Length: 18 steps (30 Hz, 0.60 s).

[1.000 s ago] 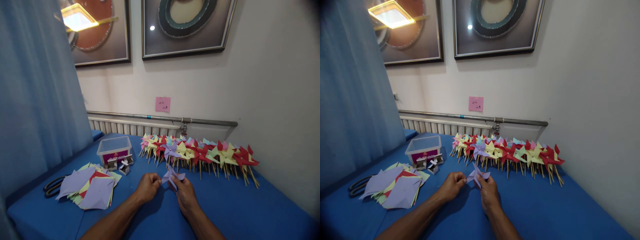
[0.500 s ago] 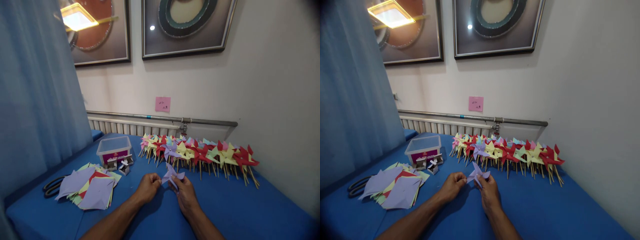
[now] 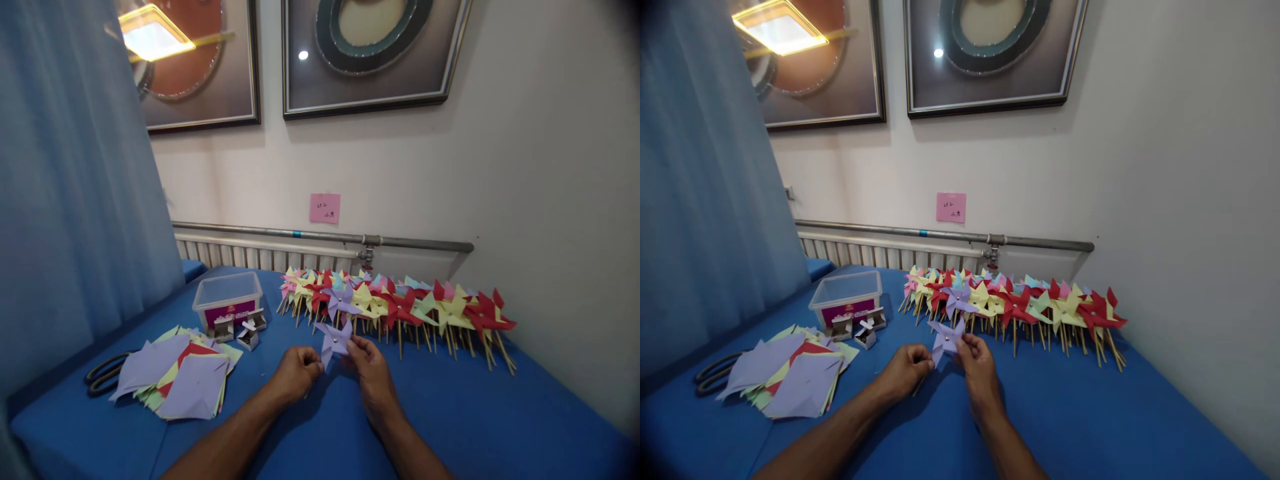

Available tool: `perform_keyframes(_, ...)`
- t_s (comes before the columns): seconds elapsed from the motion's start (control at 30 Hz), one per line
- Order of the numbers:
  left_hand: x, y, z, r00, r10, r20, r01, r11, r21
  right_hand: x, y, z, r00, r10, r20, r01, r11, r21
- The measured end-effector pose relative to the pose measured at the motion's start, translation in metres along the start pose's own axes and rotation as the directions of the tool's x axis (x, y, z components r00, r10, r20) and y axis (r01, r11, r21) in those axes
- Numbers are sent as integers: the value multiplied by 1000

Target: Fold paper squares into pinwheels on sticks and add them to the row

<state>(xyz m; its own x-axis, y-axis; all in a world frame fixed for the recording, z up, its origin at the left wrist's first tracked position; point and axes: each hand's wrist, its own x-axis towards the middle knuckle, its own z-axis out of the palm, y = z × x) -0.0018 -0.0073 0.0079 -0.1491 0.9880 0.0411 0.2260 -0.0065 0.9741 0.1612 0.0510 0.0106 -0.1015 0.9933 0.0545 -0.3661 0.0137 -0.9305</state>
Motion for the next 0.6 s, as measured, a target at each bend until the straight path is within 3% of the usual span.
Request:
perform_keyframes(0.07, 4, 2, -2, 998, -34, -62, 28, 995, -92, -2, -2, -1, 999, -29, -38, 27, 998, -56)
perform_keyframes(0.13, 6, 4, -5, 994, -56, -91, 39, 983, -182, -10, -2, 0, 999, -40, 2, 40, 984, -176)
perform_keyframes(0.27, 6, 8, -9, 991, -77, -108, 43, 956, -289, -33, 4, 11, 961, -36, 273, 163, 873, -459)
perform_keyframes(0.33, 5, 9, -8, 991, -71, -110, 34, 951, -309, -42, 7, 17, 935, -35, 352, 233, 809, -540)
perform_keyframes(0.47, 3, 12, -6, 992, -50, -117, 10, 949, -317, -46, 10, 23, 941, -55, 334, 271, 713, -647)
perform_keyframes(0.6, 2, 13, -5, 992, -39, -121, 3, 957, -291, -43, 11, 21, 949, -43, 311, 258, 673, -693)
